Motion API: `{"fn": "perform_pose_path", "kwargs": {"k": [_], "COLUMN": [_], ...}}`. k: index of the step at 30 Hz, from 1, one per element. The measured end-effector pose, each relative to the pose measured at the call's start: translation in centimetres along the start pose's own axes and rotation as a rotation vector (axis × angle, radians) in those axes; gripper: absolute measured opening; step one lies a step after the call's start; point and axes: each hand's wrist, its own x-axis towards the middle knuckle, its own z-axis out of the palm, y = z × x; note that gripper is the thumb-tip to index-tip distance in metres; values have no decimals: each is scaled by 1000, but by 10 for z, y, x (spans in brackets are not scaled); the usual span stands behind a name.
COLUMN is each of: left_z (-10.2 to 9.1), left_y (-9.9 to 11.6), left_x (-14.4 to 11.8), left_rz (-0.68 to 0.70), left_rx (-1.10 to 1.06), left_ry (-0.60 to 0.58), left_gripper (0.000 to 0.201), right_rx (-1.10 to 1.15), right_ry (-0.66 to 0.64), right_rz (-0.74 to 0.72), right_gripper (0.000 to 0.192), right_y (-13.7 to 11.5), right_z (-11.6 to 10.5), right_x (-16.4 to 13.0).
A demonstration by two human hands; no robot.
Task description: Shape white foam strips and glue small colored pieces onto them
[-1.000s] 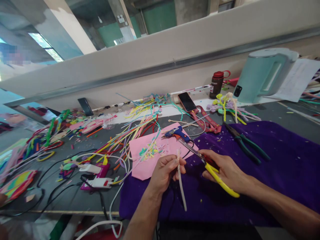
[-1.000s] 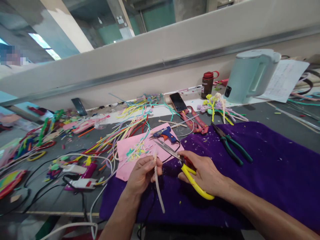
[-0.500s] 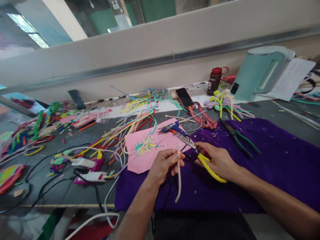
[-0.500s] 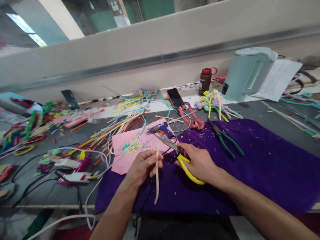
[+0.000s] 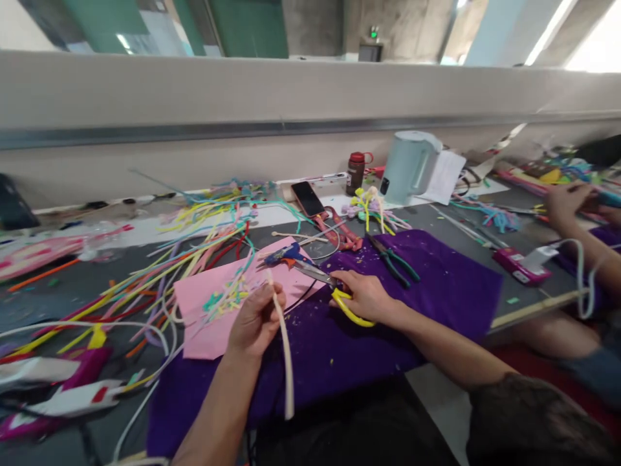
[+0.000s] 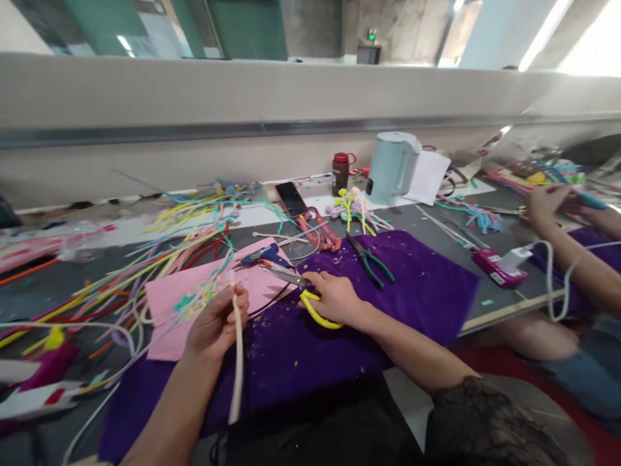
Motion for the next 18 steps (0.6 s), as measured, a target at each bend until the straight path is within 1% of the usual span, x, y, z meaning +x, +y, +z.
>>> {"fn": "perform_pose_path", "kwargs": {"k": [2,5,10,14,16,18], "left_z": [0,2,1,0,1,2], "left_y": [0,-5,-8,-8,-8,-9], "left_x": [0,-3,-3,-1,-1,-1], "left_rz": [30,58,83,73,70,71], "left_rx": [45,178,287,309,317,330], "left_ry": [1,-20,-20,-28,-44,-52], "left_gripper": [22,23,23,24,23,23], "right_rx": [-30,-96,-229,-286,-336,-397], "right_ry": [11,19,1,59,94,71], "right_rz": [8,28,157,286,394,516], "right_gripper": [56,55,54,55,57,54], "right_y": [1,6,27,60,82,105], "right_z": [-4,-10,-30,-56,-70,-82], "right_x": [-5,-14,-27,-36,-40,-44]}}
